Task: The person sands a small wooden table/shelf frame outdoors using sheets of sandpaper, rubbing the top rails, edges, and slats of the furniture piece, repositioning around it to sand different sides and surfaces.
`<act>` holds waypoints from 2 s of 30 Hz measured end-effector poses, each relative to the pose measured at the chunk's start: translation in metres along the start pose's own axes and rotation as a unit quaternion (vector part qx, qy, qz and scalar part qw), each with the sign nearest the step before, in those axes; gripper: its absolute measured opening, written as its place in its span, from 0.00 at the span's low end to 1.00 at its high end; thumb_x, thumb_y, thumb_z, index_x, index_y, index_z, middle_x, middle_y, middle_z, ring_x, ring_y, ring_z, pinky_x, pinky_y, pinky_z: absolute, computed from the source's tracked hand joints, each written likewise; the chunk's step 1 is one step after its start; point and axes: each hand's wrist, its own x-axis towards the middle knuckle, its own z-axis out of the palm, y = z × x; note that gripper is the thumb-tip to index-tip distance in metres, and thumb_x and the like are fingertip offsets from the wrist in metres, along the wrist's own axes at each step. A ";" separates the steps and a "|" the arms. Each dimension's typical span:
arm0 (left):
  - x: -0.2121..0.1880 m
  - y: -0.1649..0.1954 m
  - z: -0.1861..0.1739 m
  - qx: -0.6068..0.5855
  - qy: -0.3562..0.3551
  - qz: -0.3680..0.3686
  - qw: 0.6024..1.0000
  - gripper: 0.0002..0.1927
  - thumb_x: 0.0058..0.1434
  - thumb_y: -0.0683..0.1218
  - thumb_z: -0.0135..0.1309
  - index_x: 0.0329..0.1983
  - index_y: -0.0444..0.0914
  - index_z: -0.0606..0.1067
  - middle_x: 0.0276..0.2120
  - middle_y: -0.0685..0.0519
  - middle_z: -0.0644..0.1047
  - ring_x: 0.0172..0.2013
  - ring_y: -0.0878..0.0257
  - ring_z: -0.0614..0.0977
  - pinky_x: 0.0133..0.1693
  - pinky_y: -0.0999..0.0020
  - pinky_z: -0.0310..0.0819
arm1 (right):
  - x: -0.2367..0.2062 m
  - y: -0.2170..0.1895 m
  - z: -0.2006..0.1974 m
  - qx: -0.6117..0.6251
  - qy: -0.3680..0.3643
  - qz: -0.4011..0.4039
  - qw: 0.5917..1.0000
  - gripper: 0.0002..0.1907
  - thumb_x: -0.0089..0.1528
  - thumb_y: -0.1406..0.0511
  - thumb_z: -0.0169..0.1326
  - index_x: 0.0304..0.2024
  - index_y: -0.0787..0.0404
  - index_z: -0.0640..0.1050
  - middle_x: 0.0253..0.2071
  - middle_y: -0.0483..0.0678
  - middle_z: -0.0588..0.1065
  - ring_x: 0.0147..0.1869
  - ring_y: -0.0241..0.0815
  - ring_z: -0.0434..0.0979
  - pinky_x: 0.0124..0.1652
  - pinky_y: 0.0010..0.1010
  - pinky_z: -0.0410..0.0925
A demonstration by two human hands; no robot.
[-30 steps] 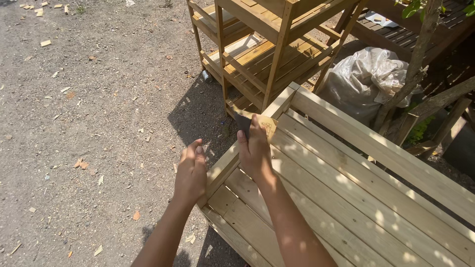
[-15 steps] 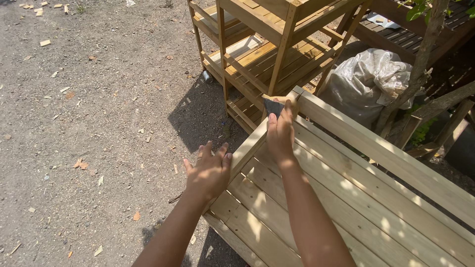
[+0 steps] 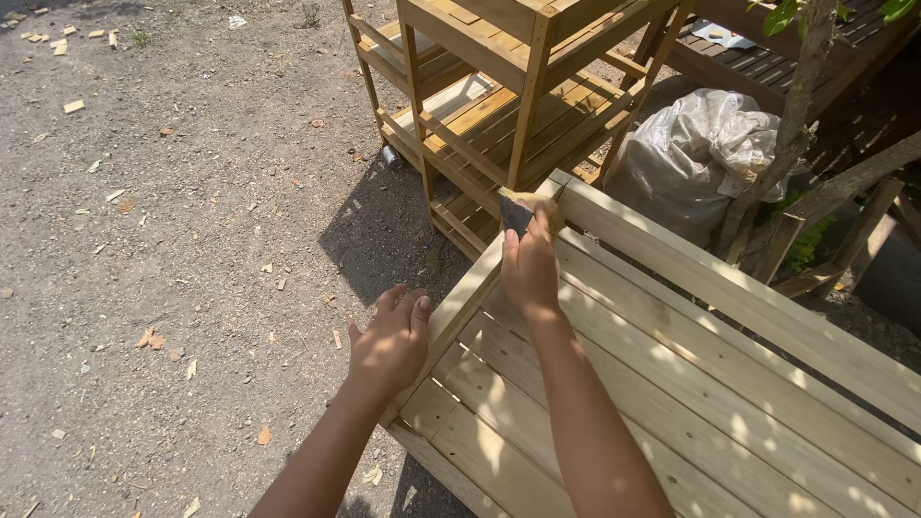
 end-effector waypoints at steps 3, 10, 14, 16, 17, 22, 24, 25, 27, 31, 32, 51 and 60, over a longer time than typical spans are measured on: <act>0.002 0.001 -0.003 -0.019 -0.018 -0.023 0.999 0.29 0.70 0.62 0.25 0.70 0.55 0.64 0.75 0.56 0.54 0.70 0.53 0.64 0.71 0.36 0.38 | -0.097 -0.050 0.016 0.019 0.015 -0.127 0.992 0.21 0.69 0.67 0.43 0.61 0.72 0.74 0.69 0.64 0.67 0.78 0.66 0.57 0.71 0.49 0.56; -0.002 0.003 -0.003 0.050 0.003 -0.001 0.999 0.26 0.73 0.58 0.24 0.67 0.50 0.66 0.74 0.49 0.54 0.74 0.53 0.55 0.69 0.33 0.36 | -0.015 0.001 0.000 -0.052 -0.024 -0.093 0.994 0.22 0.71 0.65 0.41 0.61 0.72 0.75 0.67 0.59 0.69 0.76 0.66 0.58 0.70 0.50 0.56; -0.004 0.004 -0.004 0.132 0.013 0.023 0.991 0.24 0.73 0.54 0.26 0.63 0.44 0.69 0.74 0.44 0.52 0.74 0.50 0.53 0.67 0.30 0.38 | 0.007 -0.008 0.007 -0.070 -0.013 -0.024 0.997 0.19 0.72 0.63 0.42 0.56 0.70 0.76 0.68 0.64 0.65 0.79 0.65 0.57 0.74 0.46 0.58; -0.006 0.006 -0.004 0.125 0.011 0.014 0.992 0.24 0.72 0.53 0.27 0.63 0.44 0.69 0.74 0.46 0.53 0.74 0.51 0.53 0.68 0.29 0.38 | -0.042 -0.039 0.011 -0.021 -0.009 -0.038 0.999 0.20 0.71 0.64 0.41 0.59 0.70 0.74 0.71 0.63 0.64 0.79 0.66 0.55 0.73 0.48 0.56; -0.006 0.007 -0.005 0.121 0.013 0.010 0.993 0.24 0.72 0.53 0.27 0.63 0.44 0.69 0.73 0.47 0.54 0.74 0.51 0.53 0.68 0.29 0.38 | -0.076 -0.056 0.012 0.027 -0.012 -0.056 0.998 0.22 0.70 0.65 0.39 0.63 0.70 0.72 0.70 0.59 0.66 0.79 0.66 0.55 0.72 0.50 0.54; -0.007 0.009 -0.006 0.079 0.017 -0.003 0.997 0.24 0.72 0.53 0.26 0.63 0.45 0.69 0.73 0.47 0.55 0.74 0.51 0.54 0.69 0.31 0.38 | -0.105 -0.050 0.004 0.045 -0.073 -0.113 0.990 0.23 0.70 0.64 0.40 0.62 0.70 0.72 0.70 0.58 0.68 0.80 0.64 0.53 0.73 0.49 0.53; -0.005 0.008 -0.004 0.078 0.009 -0.008 0.997 0.25 0.73 0.54 0.25 0.64 0.45 0.69 0.73 0.47 0.54 0.73 0.50 0.56 0.70 0.33 0.38 | -0.044 -0.013 -0.001 -0.008 -0.070 -0.033 0.997 0.23 0.73 0.62 0.38 0.62 0.70 0.73 0.69 0.62 0.66 0.78 0.66 0.53 0.72 0.51 0.53; -0.002 0.007 -0.003 0.078 0.001 -0.010 0.997 0.26 0.73 0.55 0.24 0.64 0.45 0.68 0.73 0.46 0.54 0.73 0.50 0.56 0.70 0.33 0.38 | -0.012 0.004 -0.003 -0.046 -0.087 0.041 0.994 0.23 0.73 0.60 0.37 0.59 0.69 0.75 0.67 0.60 0.70 0.76 0.62 0.61 0.73 0.48 0.58; 0.003 0.002 0.002 0.060 -0.014 -0.016 0.998 0.27 0.74 0.55 0.22 0.65 0.45 0.68 0.73 0.47 0.54 0.72 0.51 0.59 0.70 0.34 0.39 | 0.022 0.013 -0.003 -0.100 -0.085 0.078 0.988 0.24 0.73 0.58 0.37 0.57 0.69 0.75 0.66 0.60 0.71 0.74 0.61 0.65 0.72 0.47 0.61; 0.012 -0.012 0.011 -0.034 -0.026 -0.031 0.999 0.28 0.72 0.58 0.23 0.63 0.48 0.70 0.71 0.50 0.61 0.71 0.53 0.61 0.70 0.39 0.44 | -0.049 -0.045 0.002 -0.036 -0.061 0.023 0.997 0.24 0.71 0.61 0.38 0.64 0.68 0.73 0.64 0.67 0.66 0.76 0.65 0.57 0.62 0.51 0.63; 0.015 -0.014 0.012 -0.062 -0.021 -0.030 0.997 0.28 0.72 0.59 0.24 0.62 0.49 0.72 0.70 0.50 0.63 0.72 0.52 0.60 0.70 0.41 0.46 | -0.087 -0.066 0.003 -0.023 -0.052 -0.035 0.998 0.22 0.71 0.62 0.40 0.63 0.67 0.74 0.66 0.63 0.68 0.78 0.64 0.57 0.67 0.51 0.61; 0.004 -0.002 -0.002 -0.037 -0.015 -0.035 0.999 0.24 0.71 0.58 0.28 0.50 0.47 0.76 0.48 0.47 0.80 0.52 0.47 0.81 0.61 0.39 0.64 | -0.135 -0.080 0.011 0.088 -0.085 -0.123 0.985 0.21 0.70 0.66 0.42 0.64 0.66 0.73 0.70 0.63 0.68 0.80 0.64 0.55 0.71 0.48 0.55; 0.002 0.004 -0.005 -0.013 -0.004 -0.043 0.999 0.24 0.73 0.56 0.27 0.67 0.49 0.66 0.74 0.51 0.55 0.71 0.54 0.63 0.70 0.31 0.36 | 0.006 0.008 0.013 -0.010 0.018 -0.059 0.998 0.22 0.73 0.63 0.40 0.59 0.75 0.74 0.71 0.72 0.61 0.78 0.70 0.57 0.72 0.50 0.51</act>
